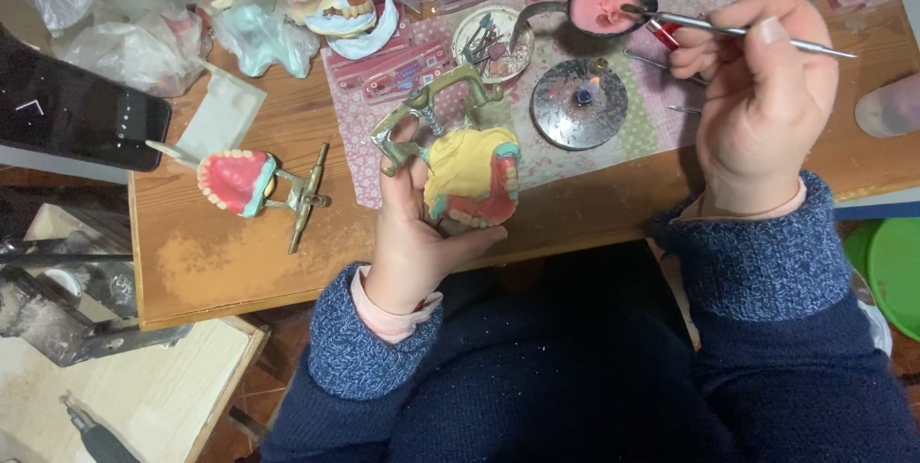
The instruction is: The person handles a small pink object and a dental model of teeth. They use a metal tool to scrape and shape the pink material on the model, repeatedly dipping the tool into a small container of pink substance to apply more material.
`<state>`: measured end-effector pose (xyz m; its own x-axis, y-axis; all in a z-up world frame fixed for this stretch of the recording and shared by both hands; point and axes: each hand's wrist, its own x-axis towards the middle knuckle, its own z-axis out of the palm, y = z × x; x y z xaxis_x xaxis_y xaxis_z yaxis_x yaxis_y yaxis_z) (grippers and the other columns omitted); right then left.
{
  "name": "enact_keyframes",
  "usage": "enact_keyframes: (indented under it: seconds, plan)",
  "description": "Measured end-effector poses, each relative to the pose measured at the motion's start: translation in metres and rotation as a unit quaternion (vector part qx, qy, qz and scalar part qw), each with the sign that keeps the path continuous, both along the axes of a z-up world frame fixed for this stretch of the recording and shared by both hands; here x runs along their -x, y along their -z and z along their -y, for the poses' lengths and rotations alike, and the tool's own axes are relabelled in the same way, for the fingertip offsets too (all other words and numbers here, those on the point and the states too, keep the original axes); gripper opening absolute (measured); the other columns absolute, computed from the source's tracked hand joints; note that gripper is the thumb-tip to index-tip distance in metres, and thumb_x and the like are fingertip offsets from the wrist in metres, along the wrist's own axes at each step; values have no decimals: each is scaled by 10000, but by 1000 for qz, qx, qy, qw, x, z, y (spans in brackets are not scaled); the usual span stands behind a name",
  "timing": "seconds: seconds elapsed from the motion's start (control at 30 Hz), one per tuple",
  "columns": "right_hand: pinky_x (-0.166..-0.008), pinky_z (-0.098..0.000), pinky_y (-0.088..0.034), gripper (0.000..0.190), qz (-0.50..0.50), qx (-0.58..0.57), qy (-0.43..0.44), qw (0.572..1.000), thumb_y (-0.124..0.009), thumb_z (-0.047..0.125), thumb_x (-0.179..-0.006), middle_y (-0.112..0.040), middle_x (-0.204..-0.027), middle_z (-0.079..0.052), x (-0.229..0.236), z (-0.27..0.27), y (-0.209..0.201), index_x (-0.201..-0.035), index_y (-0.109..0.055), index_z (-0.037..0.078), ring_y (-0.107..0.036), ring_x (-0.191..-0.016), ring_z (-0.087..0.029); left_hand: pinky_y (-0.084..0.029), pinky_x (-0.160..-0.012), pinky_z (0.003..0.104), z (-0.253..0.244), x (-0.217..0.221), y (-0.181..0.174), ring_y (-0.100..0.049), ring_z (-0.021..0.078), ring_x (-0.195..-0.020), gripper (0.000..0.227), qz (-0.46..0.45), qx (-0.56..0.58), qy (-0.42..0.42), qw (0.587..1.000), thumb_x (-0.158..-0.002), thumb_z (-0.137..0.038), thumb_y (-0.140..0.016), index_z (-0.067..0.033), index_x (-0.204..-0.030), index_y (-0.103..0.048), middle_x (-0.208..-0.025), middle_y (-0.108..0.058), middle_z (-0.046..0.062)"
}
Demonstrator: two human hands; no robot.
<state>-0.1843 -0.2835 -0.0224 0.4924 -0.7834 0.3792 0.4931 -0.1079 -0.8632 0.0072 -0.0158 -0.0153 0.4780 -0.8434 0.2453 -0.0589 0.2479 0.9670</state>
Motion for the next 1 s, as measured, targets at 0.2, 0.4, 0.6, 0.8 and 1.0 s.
enact_keyframes:
  seconds: [0.2, 0.4, 0.6, 0.8, 1.0]
  plan:
    - [-827, -310, -564, 220, -40, -35, -15, 998, -483, 112, -1167, -707, -1049, -233, -4, -3, -9, -1188, -587, -80, -669, -858, -232, -500, -1182, 391, 1, 2, 0, -549, 247, -1433, 1247, 18, -5, -6, 1000, -734, 157, -868, -90, -1646, -54, -1553, -509, 146]
    - [-825, -313, -550, 210, -32, -37, -2, 999, -468, 89, -1162, -702, -1040, -232, -4, -3, -8, -1168, -581, -87, -655, -849, -234, -506, -1174, 389, 1, 1, 2, -559, 247, -1424, 1240, 2, -8, -2, 1000, -746, 155, -861, -93, -1647, -45, -1550, -512, 144]
    - [-831, -309, -548, 211, -44, -56, -8, 997, -454, 84, -1159, -707, -1053, -245, -6, -7, -11, -1163, -573, -90, -652, -852, -239, -498, -1178, 390, 0, 0, -3, -541, 248, -1437, 1274, 17, -14, -3, 1000, -724, 134, -878, -82, -1651, -31, -1565, -495, 151]
    - [-832, -327, -561, 202, -33, -78, -22, 996, -449, 85, -1183, -709, -1059, -280, -6, -6, -8, -1167, -562, -82, -693, -867, -270, -477, -1194, 398, -2, -1, 1, -516, 256, -1456, 1285, 48, -17, -8, 999, -698, 119, -909, -77, -1643, -61, -1580, -478, 159]
    - [-880, -368, -611, 266, -15, -121, -42, 992, -454, 156, -1211, -708, -1094, -294, -6, -9, -9, -1193, -555, -89, -725, -930, -305, -508, -1181, 391, -2, 0, 1, -533, 248, -1444, 1243, 8, -5, 8, 1000, -722, 114, -897, -75, -1638, -78, -1567, -482, 145]
